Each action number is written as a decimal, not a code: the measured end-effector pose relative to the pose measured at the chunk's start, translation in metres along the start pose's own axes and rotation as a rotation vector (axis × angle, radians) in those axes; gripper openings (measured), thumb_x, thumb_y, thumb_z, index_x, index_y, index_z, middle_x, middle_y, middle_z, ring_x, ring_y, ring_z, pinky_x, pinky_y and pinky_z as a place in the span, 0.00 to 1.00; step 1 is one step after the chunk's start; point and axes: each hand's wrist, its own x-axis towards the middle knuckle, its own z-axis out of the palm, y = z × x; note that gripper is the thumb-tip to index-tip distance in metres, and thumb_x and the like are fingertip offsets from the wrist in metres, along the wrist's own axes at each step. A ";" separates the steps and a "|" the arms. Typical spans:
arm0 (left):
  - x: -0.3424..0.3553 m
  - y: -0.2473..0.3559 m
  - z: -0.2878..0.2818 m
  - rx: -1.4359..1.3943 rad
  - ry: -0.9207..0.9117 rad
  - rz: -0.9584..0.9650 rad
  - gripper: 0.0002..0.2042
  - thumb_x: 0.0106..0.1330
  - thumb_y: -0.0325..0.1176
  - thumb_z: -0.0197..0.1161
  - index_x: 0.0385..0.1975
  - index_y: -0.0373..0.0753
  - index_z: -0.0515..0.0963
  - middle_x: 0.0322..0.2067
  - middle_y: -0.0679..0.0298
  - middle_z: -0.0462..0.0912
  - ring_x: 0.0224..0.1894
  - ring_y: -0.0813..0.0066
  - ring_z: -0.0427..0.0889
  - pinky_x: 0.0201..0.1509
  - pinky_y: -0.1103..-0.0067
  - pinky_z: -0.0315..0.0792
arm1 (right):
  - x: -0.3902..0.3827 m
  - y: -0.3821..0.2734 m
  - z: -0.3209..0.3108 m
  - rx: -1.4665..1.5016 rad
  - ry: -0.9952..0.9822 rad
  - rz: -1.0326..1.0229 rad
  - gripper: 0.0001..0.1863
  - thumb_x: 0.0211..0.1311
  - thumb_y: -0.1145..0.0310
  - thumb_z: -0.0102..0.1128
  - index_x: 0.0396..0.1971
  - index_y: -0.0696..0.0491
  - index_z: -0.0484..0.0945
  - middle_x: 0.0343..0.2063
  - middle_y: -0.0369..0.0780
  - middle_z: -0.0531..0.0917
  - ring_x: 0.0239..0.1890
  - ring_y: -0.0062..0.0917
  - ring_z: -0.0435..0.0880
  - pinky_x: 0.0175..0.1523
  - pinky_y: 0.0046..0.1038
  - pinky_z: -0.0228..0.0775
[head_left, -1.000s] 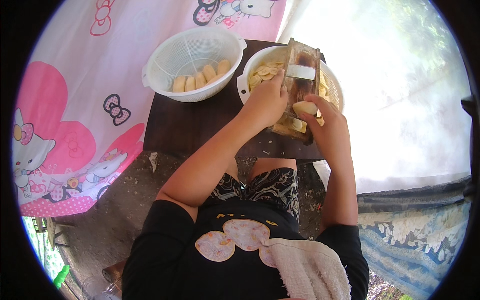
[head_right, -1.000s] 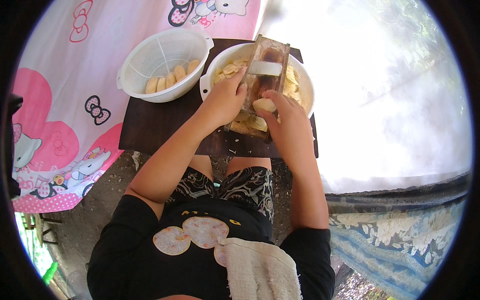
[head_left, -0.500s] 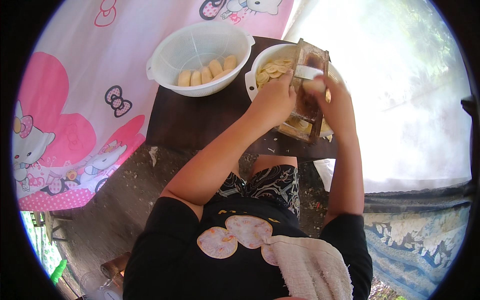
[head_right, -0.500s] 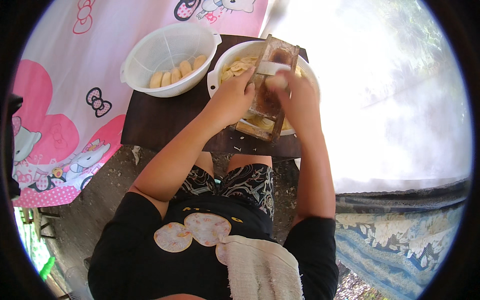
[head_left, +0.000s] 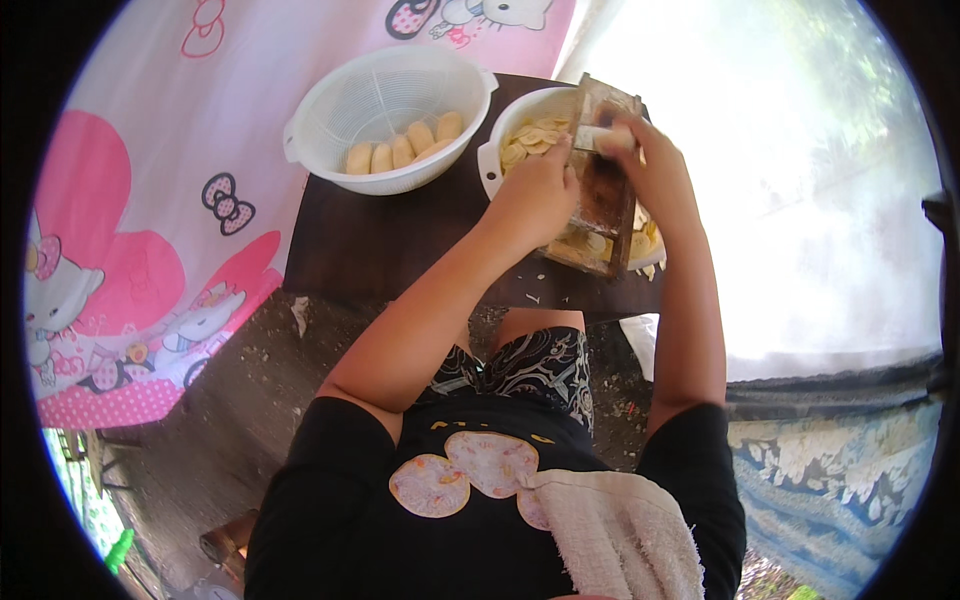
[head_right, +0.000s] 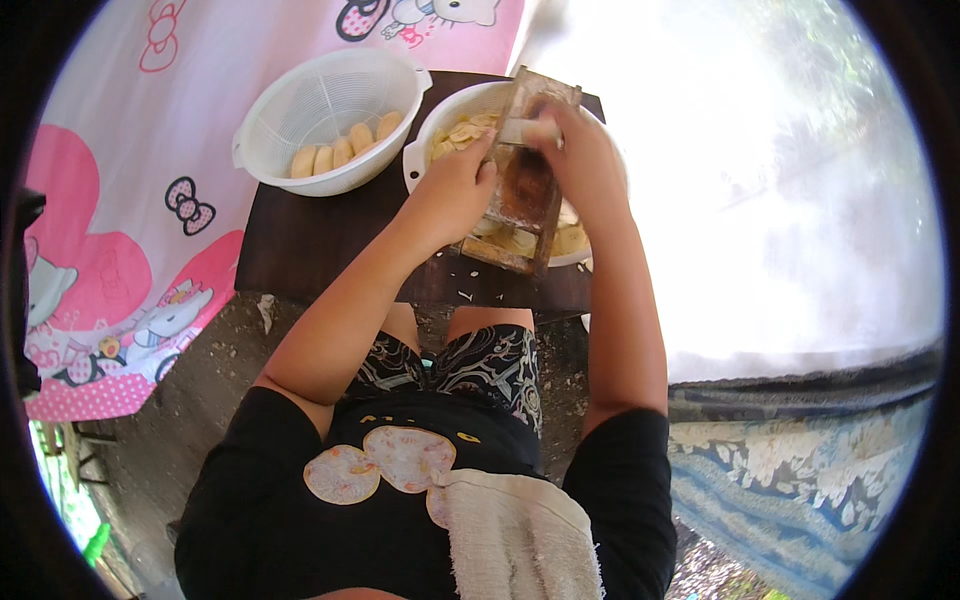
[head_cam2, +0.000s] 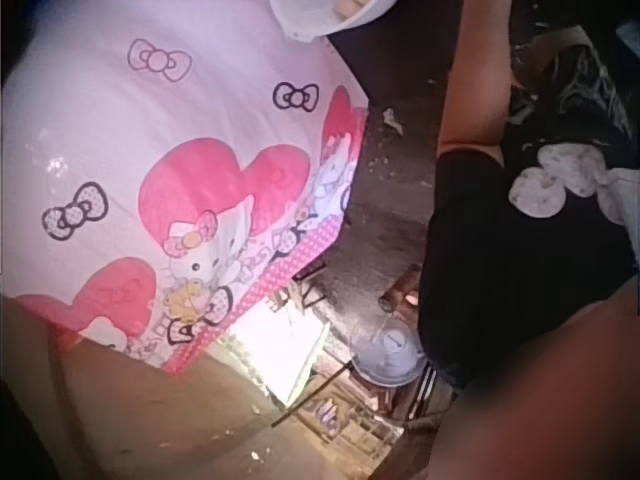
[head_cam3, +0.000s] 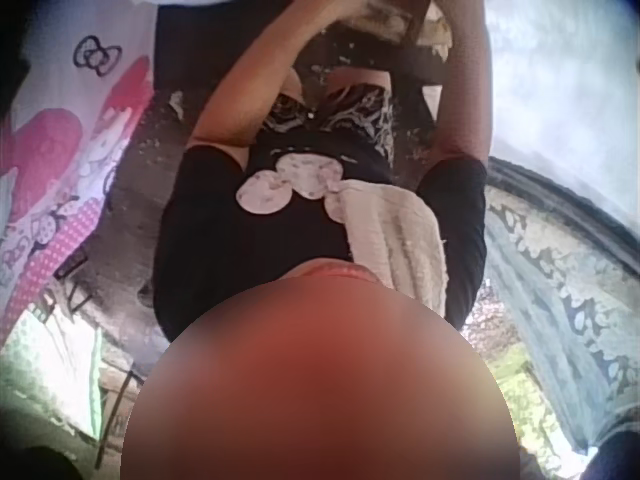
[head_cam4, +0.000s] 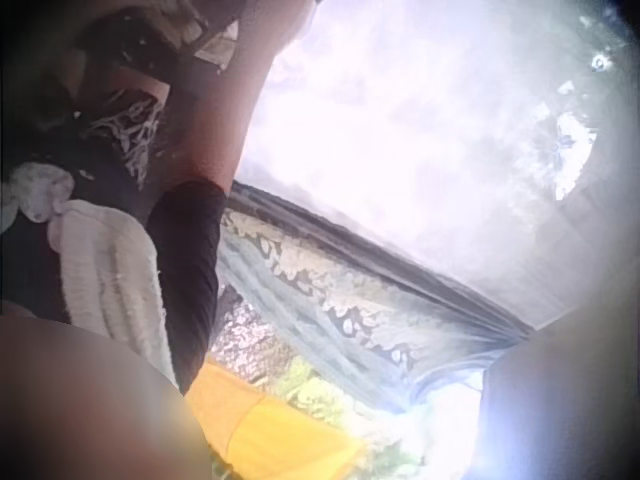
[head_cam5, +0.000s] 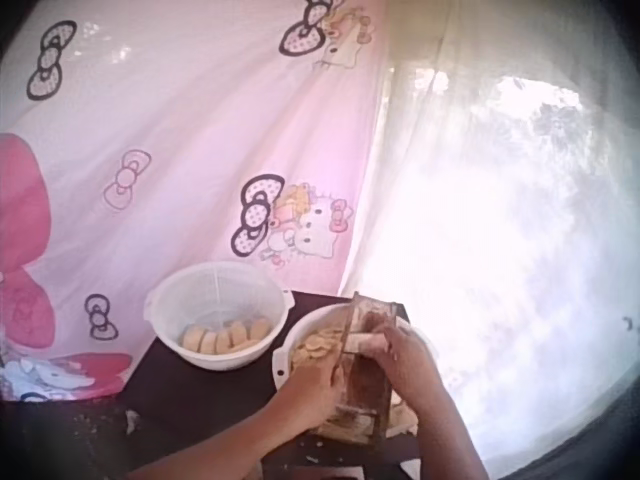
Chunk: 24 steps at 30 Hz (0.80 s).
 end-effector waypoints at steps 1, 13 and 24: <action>-0.001 -0.001 0.000 0.000 0.021 0.027 0.24 0.67 0.32 0.49 0.62 0.28 0.65 0.37 0.37 0.79 0.42 0.45 0.80 0.49 0.61 0.72 | -0.022 -0.019 -0.009 0.001 -0.057 0.013 0.16 0.59 0.66 0.62 0.47 0.56 0.79 0.40 0.46 0.82 0.43 0.38 0.82 0.49 0.33 0.71; 0.000 -0.002 -0.001 0.049 -0.004 -0.004 0.24 0.68 0.33 0.50 0.63 0.31 0.65 0.35 0.37 0.79 0.39 0.45 0.80 0.47 0.63 0.71 | 0.051 0.034 0.021 -0.021 -0.012 0.125 0.16 0.56 0.66 0.59 0.44 0.56 0.78 0.43 0.47 0.81 0.46 0.44 0.80 0.51 0.37 0.71; 0.004 -0.019 0.002 0.026 0.014 0.021 0.24 0.69 0.33 0.50 0.63 0.30 0.64 0.39 0.35 0.79 0.44 0.43 0.79 0.49 0.63 0.71 | -0.027 -0.027 0.008 -0.123 -0.060 0.060 0.15 0.56 0.72 0.62 0.45 0.54 0.79 0.40 0.45 0.83 0.44 0.41 0.82 0.50 0.36 0.72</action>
